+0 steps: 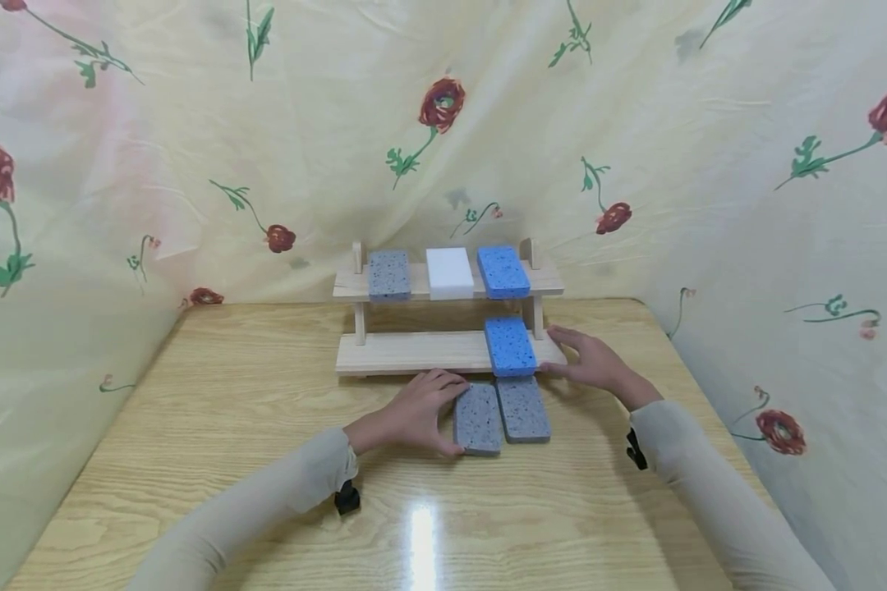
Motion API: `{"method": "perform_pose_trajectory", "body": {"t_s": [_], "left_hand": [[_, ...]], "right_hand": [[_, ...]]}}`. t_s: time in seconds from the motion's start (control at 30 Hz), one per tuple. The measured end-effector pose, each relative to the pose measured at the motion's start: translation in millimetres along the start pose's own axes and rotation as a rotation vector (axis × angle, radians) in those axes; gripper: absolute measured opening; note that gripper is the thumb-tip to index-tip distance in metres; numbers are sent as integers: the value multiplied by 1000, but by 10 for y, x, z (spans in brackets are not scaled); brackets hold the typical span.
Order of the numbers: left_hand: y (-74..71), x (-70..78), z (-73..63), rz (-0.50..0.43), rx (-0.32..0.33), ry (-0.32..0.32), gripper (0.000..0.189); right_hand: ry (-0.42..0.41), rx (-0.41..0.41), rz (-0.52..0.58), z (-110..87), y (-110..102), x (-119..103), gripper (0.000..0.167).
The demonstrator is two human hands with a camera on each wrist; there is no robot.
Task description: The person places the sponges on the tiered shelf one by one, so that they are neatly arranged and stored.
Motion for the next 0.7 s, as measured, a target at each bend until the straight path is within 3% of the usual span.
{"method": "perform_pose_trajectory", "body": {"t_s": [0.7], "left_hand": [[-98,-44,-49,-46,-21,9,105]], "right_hand": [[-15,0,-7,-20,-5,-48,84]]}}
Point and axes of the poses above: each hand's wrist, its own z-axis towards the middle knuckle, its own y-axis out of the palm, x = y × z, the point moved 10 cm from there along z, towards the middle knuckle, and after that the axes turned 2 degrees about -z, right-handed, at the moved point
